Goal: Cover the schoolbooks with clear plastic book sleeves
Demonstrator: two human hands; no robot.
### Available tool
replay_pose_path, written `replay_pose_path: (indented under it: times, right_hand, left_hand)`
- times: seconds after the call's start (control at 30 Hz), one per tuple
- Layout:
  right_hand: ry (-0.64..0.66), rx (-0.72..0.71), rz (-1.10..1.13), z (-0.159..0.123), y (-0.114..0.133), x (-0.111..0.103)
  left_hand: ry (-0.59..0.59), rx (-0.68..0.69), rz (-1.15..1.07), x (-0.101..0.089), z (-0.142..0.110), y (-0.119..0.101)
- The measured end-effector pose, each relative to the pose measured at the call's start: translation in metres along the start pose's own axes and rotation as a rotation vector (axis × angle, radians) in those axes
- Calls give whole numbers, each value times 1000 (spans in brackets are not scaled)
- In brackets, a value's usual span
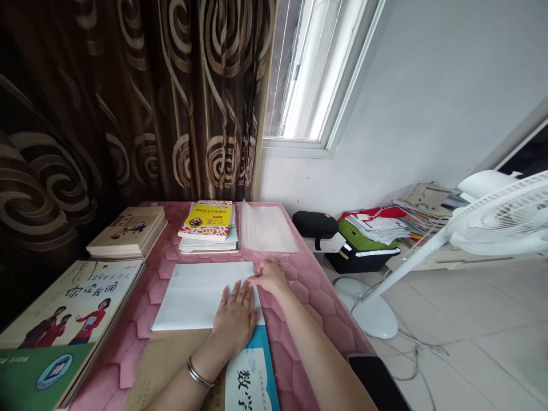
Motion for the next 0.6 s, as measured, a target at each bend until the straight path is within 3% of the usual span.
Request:
replay_pose_path:
  times: [0.37,0.6]
  right_hand:
    - [-78,152,-99,25,18,0]
    - [-30,2,-44,15,4,0]
  left_hand:
    - [21,-8,-20,-5,-2,-2]
    - [65,0,-20,-7,-3,-2]
Point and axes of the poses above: each hand's wrist, its own z-axis towards the middle knuckle, its own x-axis out of the palm, y = z × x, the point moved 2 cm from there along z, towards the middle knuckle, and after that the axes turned 7 degrees about -z, right-handed, at the moved point
